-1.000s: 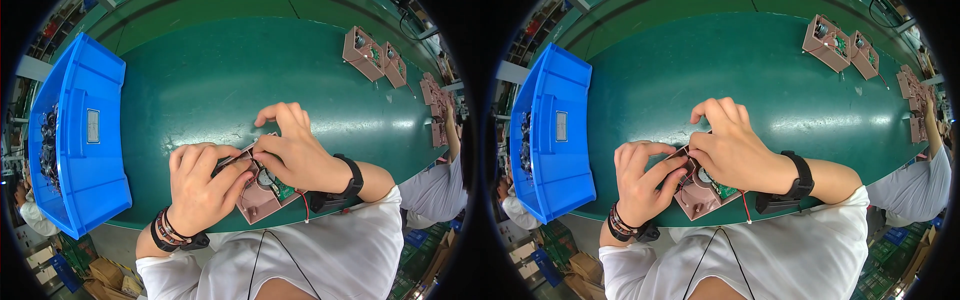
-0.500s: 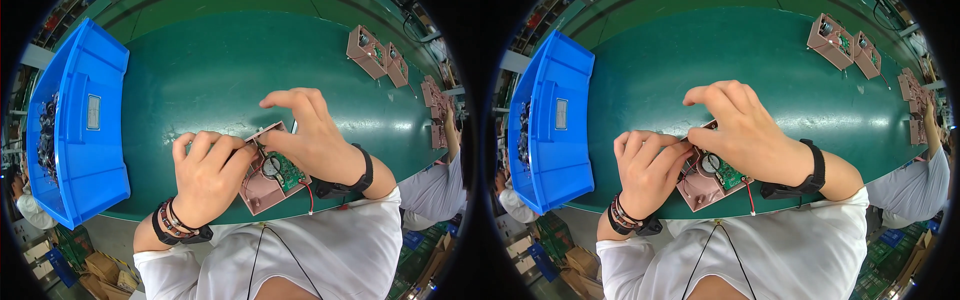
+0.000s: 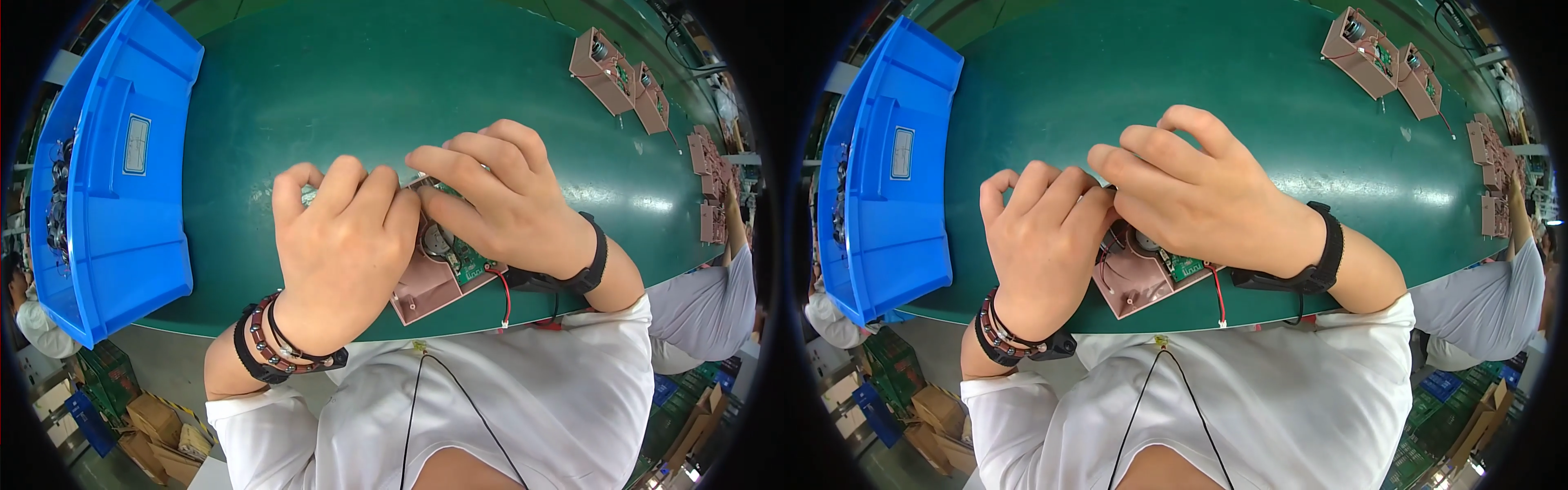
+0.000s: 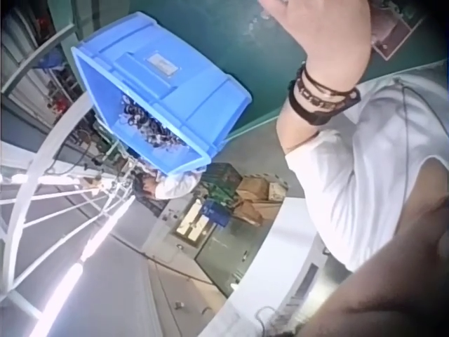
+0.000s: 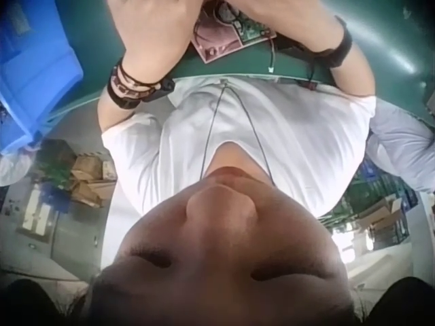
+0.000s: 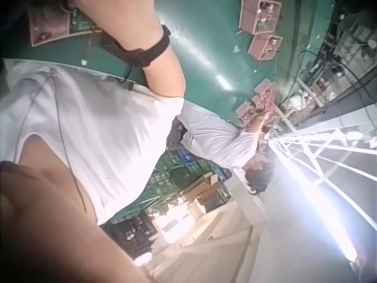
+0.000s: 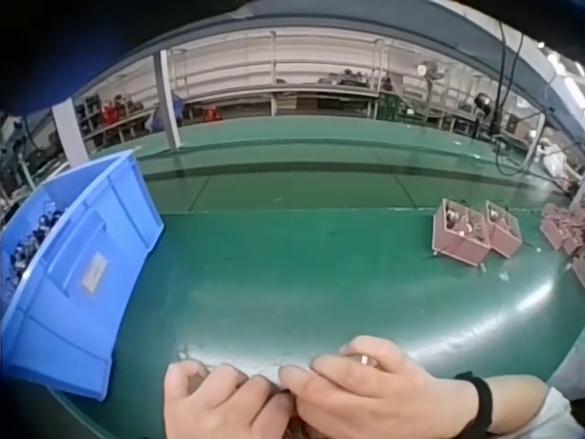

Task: The person assembles a speaker by retrieving a unit from a blue bin, placing it into a pink housing, and routing the wires through the internal structure. They then set the unit aside on the workbench and repeat the process.

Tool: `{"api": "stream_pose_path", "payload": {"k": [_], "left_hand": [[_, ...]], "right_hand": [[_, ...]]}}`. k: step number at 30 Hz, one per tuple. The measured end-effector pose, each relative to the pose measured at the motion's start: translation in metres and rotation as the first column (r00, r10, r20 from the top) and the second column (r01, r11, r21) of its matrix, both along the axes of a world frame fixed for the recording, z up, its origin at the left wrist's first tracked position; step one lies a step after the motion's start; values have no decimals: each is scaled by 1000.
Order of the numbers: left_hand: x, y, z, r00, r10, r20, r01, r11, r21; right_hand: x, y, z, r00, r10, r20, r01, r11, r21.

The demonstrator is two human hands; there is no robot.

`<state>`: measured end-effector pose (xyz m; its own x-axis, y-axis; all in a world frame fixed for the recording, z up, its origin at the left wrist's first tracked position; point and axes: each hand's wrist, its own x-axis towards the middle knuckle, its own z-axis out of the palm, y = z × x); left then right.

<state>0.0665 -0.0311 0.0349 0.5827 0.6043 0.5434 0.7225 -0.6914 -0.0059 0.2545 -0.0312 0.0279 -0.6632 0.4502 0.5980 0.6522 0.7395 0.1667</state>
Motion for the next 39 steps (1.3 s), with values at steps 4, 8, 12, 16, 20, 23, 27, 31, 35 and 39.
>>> {"api": "stream_pose_path", "payload": {"k": [4, 8, 12, 16, 20, 23, 27, 31, 35, 39], "left_hand": [[4, -2, -1, 1000, 24, -20, -23, 997, 78], [4, -1, -2, 999, 39, -19, -37, 994, 104], [4, 0, -4, 1000, 15, 7, -16, 994, 110], [2, -3, -4, 1000, 24, 9, -25, 995, 95], [0, -1, -5, 1000, -4, -1, 4, 997, 83], [-2, 1, -5, 999, -42, -12, 43, 997, 61], [-3, 2, -2, 997, -78, -7, 78, 996, -32], [-4, 1, 1, 997, -58, 41, 65, 981, -181], [-2, 0, 2, 996, -21, 89, 41, 973, -228], [-3, 2, 1, 990, -58, 125, 86, 967, -238]], "right_hand": [[0, 1, 1, 1000, 11, 18, -11, 1000, -6], [-3, -1, 3, 993, -62, -105, 40, 980, -196], [-6, -4, 1, 951, -165, -262, 32, 895, -446], [-4, -3, 0, 924, -244, -293, 4, 774, -633], [-3, -1, 2, 928, -266, -261, 13, 723, -691], [-4, -1, 2, 933, -265, -242, 19, 710, -704], [-2, -1, 1, 934, -268, -238, 4, 673, -740], [-7, -6, 2, 925, -284, -251, 13, 685, -729], [-10, -9, 2, 940, -269, -211, 89, 788, -609], [-12, -10, -1, 942, -252, -223, 62, 782, -620]]}}
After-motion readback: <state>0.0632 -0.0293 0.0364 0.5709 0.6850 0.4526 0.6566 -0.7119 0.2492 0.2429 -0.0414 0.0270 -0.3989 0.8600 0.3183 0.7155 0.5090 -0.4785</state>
